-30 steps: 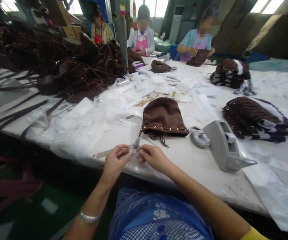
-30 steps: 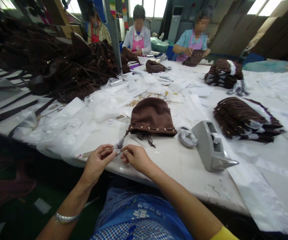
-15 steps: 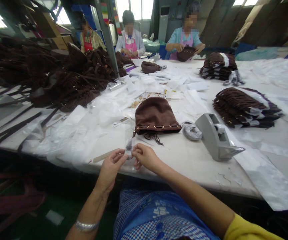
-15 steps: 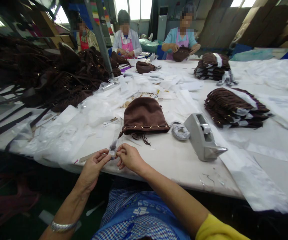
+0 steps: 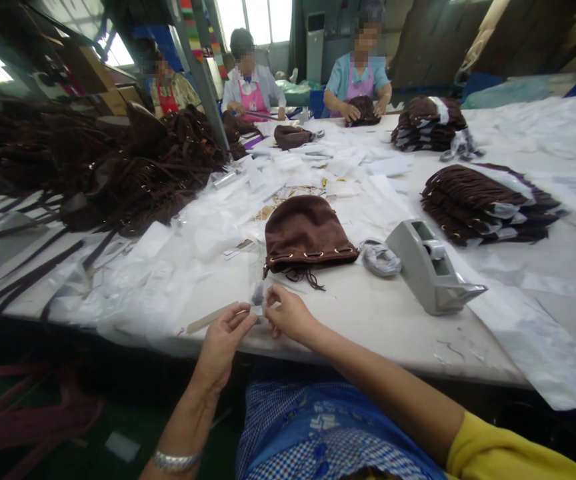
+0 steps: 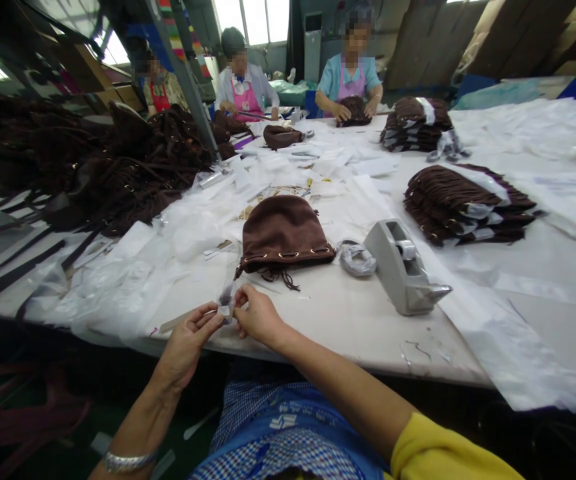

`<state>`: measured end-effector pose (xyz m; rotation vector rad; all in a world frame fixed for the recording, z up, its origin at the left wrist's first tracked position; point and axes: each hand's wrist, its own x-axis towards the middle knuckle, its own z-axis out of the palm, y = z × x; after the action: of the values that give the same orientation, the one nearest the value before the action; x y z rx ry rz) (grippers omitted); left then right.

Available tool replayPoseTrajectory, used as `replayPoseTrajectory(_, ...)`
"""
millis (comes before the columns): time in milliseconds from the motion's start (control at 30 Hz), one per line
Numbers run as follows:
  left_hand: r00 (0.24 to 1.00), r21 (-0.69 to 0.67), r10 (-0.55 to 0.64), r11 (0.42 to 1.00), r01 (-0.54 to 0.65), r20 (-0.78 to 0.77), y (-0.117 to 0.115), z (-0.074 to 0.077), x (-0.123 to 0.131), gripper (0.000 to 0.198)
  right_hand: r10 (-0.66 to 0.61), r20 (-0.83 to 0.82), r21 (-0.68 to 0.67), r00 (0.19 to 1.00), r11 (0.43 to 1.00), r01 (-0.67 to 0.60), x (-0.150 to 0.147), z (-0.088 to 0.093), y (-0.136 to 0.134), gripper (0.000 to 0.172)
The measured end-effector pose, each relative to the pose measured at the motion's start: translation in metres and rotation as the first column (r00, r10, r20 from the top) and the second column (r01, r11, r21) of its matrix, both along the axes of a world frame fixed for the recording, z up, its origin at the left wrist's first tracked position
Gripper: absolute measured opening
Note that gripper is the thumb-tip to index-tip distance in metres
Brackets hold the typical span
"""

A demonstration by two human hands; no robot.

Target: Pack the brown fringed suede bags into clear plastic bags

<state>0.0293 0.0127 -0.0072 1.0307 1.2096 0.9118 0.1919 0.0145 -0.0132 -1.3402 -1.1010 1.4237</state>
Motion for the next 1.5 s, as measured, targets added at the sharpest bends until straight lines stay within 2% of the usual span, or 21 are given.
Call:
replayPoseTrajectory(133,0.998,0.037,0.016,0.999,-0.013,-0.058,-0.002,0.000,0.003,0.048,-0.024,0.075,0.046,0.997,0.999,0.021,0.001,-0.001,-0.001,0.018)
replayPoseTrajectory(267,0.996,0.042,0.076,0.996,-0.075,-0.037,-0.002,-0.005,-0.001,0.044,-0.030,0.096,0.096,0.995,0.995,0.020,0.010,0.001,-0.007,0.022)
replayPoseTrajectory(367,0.996,0.047,0.089,0.995,-0.088,-0.030,-0.003,-0.007,-0.004,0.043,-0.017,-0.020,0.048,1.000,0.999,0.018,0.013,0.003,-0.013,0.018)
replayPoseTrajectory(467,0.994,0.079,0.096,0.993,-0.091,-0.059,-0.005,-0.008,-0.003,0.042,-0.030,-0.198,-0.038,0.980,0.999,0.023,0.008,0.002,-0.017,0.034)
replayPoseTrajectory(567,0.988,0.104,0.110,0.990,-0.100,-0.104,-0.007,-0.008,-0.001,0.042,-0.097,-0.305,-0.111,0.947,0.992,0.066,-0.002,-0.003,-0.017,0.047)
replayPoseTrajectory(700,0.982,0.142,0.118,0.985,-0.097,-0.149,-0.008,-0.009,0.000,0.041,-0.151,-0.341,-0.145,0.928,0.984,0.107,-0.014,-0.005,-0.017,0.047)
replayPoseTrajectory(867,0.968,0.217,0.178,0.966,-0.138,-0.179,-0.008,-0.011,0.001,0.037,-0.191,-0.334,-0.162,0.923,0.976,0.143,-0.021,0.002,-0.019,0.041)
replayPoseTrajectory(1067,0.971,0.232,0.210,0.956,-0.180,-0.111,-0.007,-0.019,0.004,0.037,-0.141,-0.310,-0.125,0.940,0.986,0.107,-0.024,0.005,-0.018,0.043)
replayPoseTrajectory(1300,0.982,0.228,0.187,0.958,-0.175,-0.034,-0.005,-0.021,0.011,0.036,-0.066,-0.346,-0.078,0.936,0.996,0.041,-0.023,-0.011,-0.015,0.039)
replayPoseTrajectory(1367,0.984,0.209,0.177,0.964,-0.166,-0.032,-0.004,-0.020,0.009,0.036,-0.008,-0.340,-0.068,0.940,0.998,-0.016,-0.019,-0.014,-0.012,0.039)
replayPoseTrajectory(1433,0.990,0.150,0.143,0.979,-0.139,-0.017,-0.003,-0.019,0.005,0.040,0.097,-0.274,-0.043,0.957,0.993,-0.113,-0.012,-0.012,-0.010,0.038)
replayPoseTrajectory(1500,0.994,0.071,0.113,0.991,-0.113,0.007,-0.001,-0.017,-0.002,0.046,0.199,-0.074,0.055,0.977,0.979,-0.196,-0.002,-0.006,-0.010,0.032)
